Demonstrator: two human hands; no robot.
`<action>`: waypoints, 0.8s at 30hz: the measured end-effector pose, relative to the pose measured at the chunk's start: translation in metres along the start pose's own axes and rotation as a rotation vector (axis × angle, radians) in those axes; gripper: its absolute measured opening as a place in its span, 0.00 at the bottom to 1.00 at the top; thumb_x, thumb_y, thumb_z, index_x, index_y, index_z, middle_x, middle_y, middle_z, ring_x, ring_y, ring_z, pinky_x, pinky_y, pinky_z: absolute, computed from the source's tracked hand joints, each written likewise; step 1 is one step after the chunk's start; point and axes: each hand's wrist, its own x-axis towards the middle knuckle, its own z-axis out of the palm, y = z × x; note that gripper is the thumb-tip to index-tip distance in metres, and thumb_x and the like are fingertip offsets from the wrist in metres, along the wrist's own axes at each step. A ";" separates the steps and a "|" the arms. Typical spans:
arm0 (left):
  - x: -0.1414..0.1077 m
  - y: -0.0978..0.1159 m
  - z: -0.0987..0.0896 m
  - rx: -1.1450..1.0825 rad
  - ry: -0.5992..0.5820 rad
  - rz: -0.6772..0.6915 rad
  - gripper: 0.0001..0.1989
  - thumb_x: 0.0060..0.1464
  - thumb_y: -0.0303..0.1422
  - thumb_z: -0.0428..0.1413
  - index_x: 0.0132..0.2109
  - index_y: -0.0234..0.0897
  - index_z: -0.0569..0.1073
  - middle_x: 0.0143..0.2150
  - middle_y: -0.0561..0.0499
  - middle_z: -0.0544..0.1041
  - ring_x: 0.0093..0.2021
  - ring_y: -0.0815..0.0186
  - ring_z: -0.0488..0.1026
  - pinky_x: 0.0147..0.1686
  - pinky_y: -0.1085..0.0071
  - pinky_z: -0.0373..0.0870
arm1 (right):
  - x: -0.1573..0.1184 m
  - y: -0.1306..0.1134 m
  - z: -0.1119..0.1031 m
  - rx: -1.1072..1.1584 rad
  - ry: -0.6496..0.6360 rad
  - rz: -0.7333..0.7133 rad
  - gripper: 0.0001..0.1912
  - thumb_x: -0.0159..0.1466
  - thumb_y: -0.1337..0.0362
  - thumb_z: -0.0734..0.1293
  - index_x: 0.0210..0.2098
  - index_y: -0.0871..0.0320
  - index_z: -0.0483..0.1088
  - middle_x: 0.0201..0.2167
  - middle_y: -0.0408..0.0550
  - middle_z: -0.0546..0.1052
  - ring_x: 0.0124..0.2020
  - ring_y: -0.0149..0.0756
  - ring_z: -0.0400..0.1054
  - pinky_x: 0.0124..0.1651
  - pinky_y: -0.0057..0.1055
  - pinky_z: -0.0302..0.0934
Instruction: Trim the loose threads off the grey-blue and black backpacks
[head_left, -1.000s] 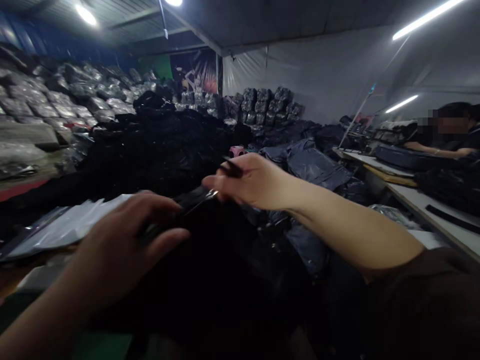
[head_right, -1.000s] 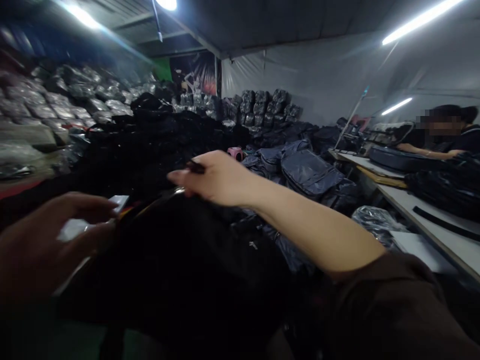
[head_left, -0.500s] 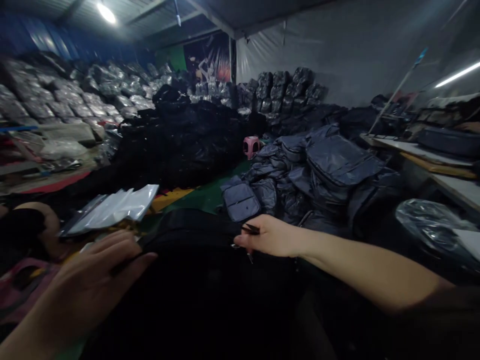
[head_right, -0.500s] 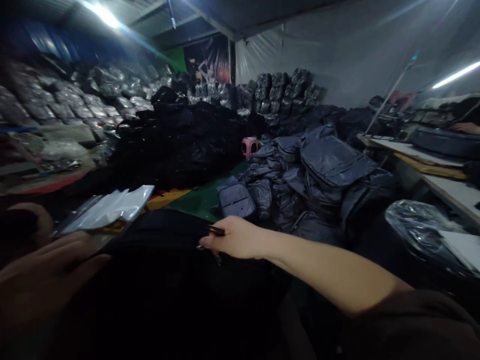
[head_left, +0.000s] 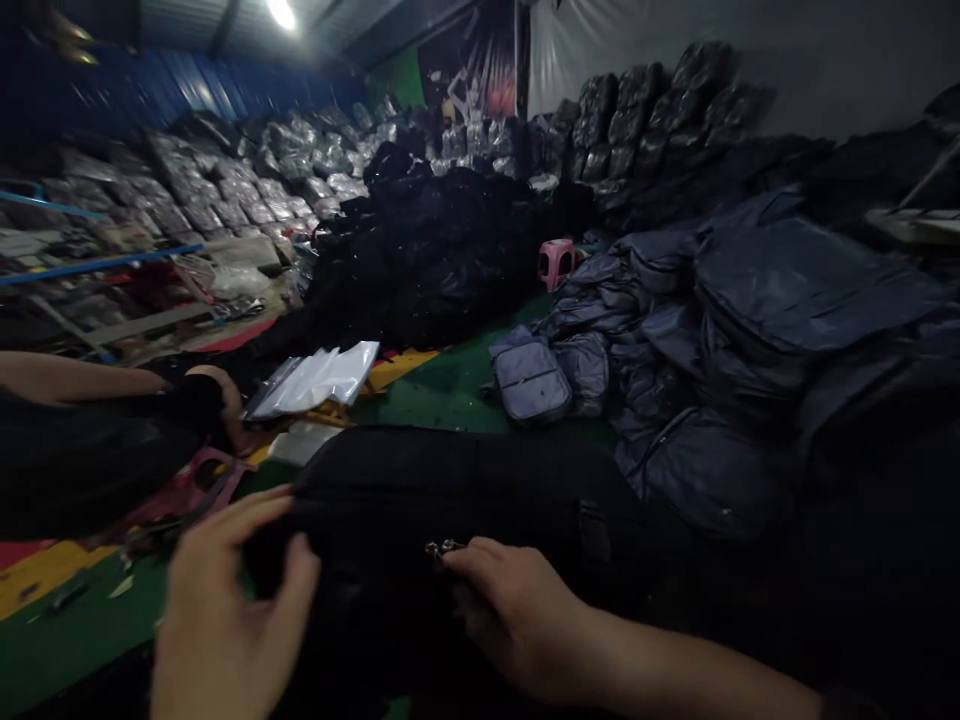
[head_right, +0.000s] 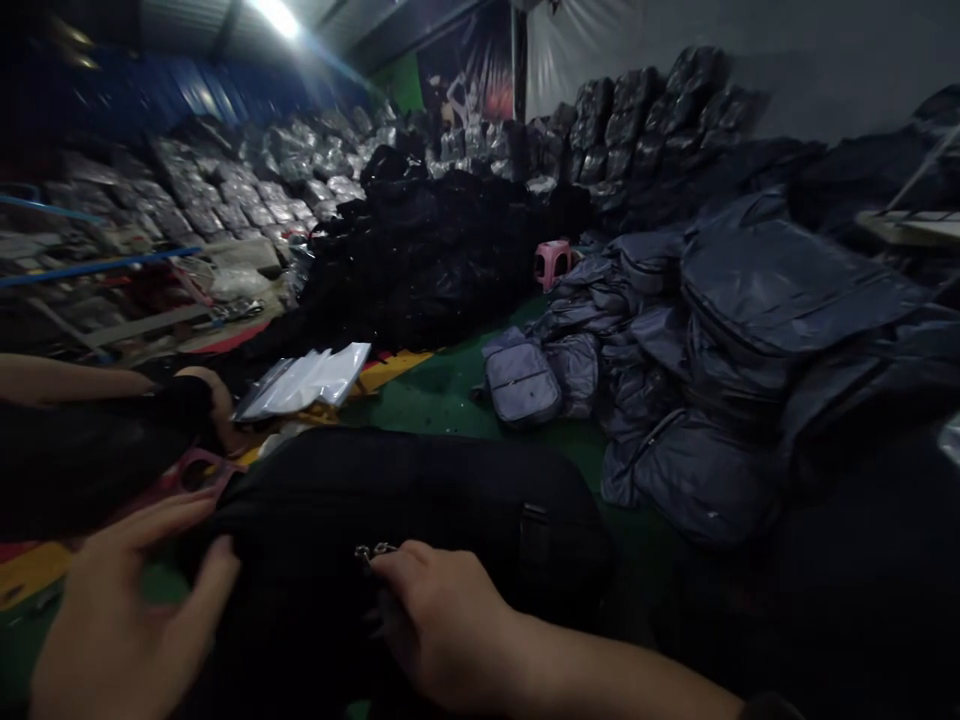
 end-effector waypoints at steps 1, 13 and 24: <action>-0.002 0.016 0.003 -0.068 -0.084 0.079 0.16 0.53 0.32 0.51 0.51 0.46 0.63 0.51 0.47 0.68 0.52 0.55 0.65 0.47 0.57 0.65 | -0.002 0.000 -0.002 0.011 -0.010 -0.009 0.23 0.53 0.68 0.62 0.48 0.49 0.67 0.39 0.47 0.75 0.35 0.41 0.71 0.38 0.32 0.65; -0.014 0.083 0.068 -0.268 -0.366 0.379 0.10 0.55 0.28 0.51 0.44 0.43 0.71 0.40 0.51 0.78 0.42 0.62 0.73 0.45 0.61 0.64 | -0.028 0.027 -0.054 0.382 0.351 0.395 0.12 0.62 0.55 0.63 0.32 0.58 0.71 0.23 0.43 0.71 0.26 0.32 0.65 0.30 0.27 0.60; -0.020 0.090 0.080 -0.322 -0.344 0.273 0.09 0.57 0.30 0.50 0.45 0.41 0.70 0.40 0.49 0.77 0.42 0.62 0.72 0.46 0.60 0.63 | -0.042 0.036 -0.072 -0.032 0.453 0.443 0.12 0.63 0.54 0.60 0.42 0.55 0.63 0.33 0.44 0.70 0.34 0.34 0.66 0.38 0.31 0.61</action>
